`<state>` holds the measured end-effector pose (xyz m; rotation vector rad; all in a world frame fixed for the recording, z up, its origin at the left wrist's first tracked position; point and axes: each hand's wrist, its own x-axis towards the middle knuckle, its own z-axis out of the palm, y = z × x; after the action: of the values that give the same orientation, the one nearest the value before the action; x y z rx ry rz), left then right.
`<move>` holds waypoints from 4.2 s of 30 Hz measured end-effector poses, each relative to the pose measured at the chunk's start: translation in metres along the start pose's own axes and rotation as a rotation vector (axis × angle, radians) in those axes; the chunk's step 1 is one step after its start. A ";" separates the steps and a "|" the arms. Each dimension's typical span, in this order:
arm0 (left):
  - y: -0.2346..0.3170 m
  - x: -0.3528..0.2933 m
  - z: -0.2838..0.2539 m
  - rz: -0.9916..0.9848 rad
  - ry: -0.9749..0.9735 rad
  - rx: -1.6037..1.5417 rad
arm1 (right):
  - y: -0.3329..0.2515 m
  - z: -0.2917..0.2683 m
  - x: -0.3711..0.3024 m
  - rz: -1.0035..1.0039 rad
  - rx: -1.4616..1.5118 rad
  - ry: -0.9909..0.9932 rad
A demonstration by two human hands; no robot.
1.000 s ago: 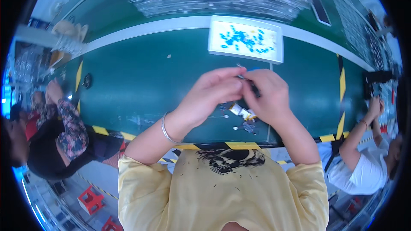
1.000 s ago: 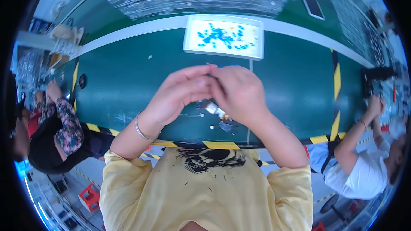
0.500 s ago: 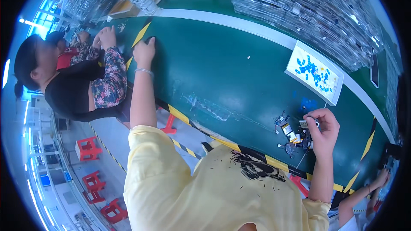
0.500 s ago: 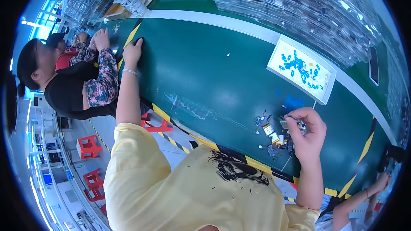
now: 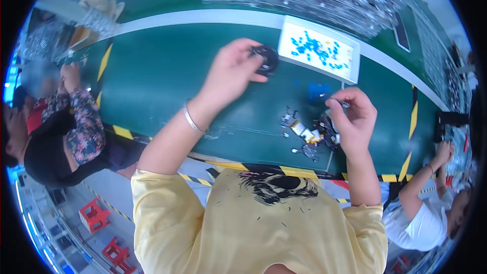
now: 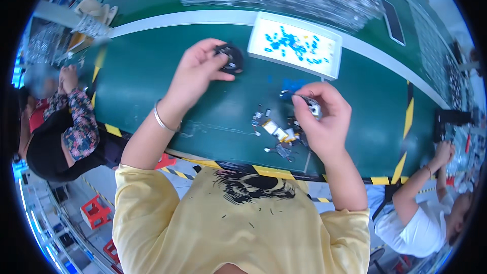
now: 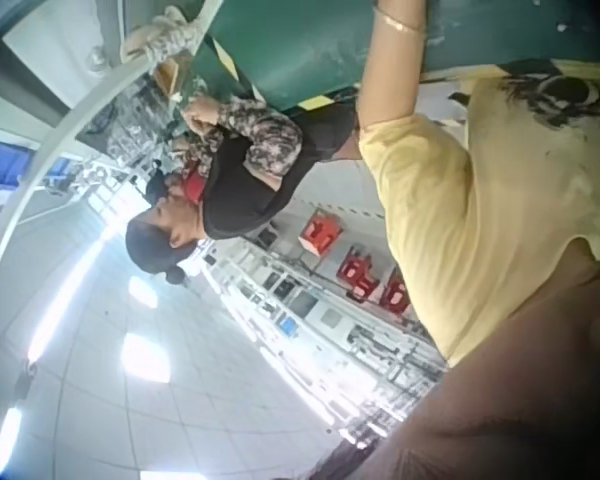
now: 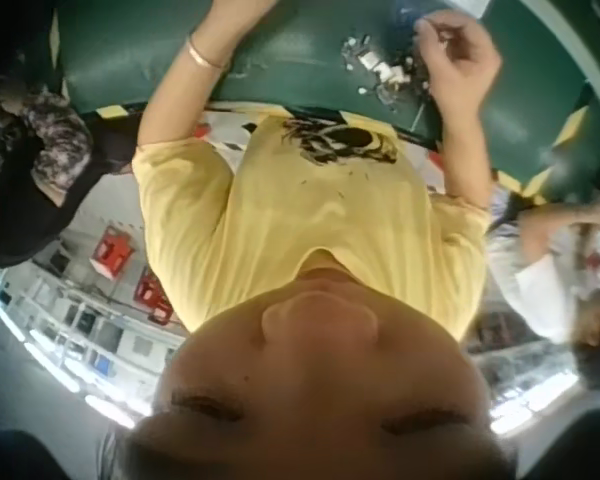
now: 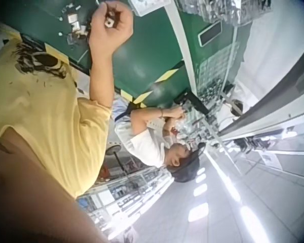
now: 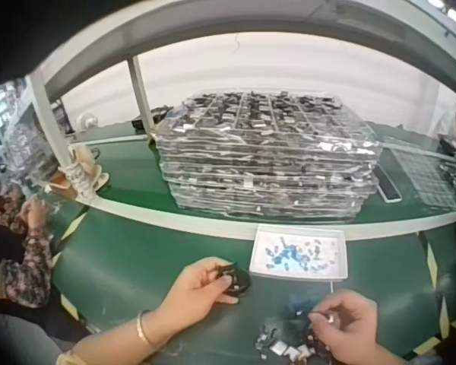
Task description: Assembling electronic components into a circular housing unit on a production line.
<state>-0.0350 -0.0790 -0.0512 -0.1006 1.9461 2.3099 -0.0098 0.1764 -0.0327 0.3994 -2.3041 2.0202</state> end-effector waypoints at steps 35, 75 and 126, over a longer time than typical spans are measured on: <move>-0.035 -0.029 0.101 0.299 -0.137 -0.022 | 0.009 0.004 0.012 -0.258 -0.460 0.106; -0.013 -0.012 0.080 -0.203 -0.178 -0.269 | 0.001 -0.032 0.026 0.494 0.298 -0.333; -0.006 -0.002 0.056 -0.212 -0.009 -0.330 | 0.020 -0.010 0.024 -0.475 -0.730 -0.145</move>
<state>-0.0304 -0.0226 -0.0472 -0.3089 1.4524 2.4533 -0.0389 0.1842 -0.0454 0.9249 -2.4961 0.8903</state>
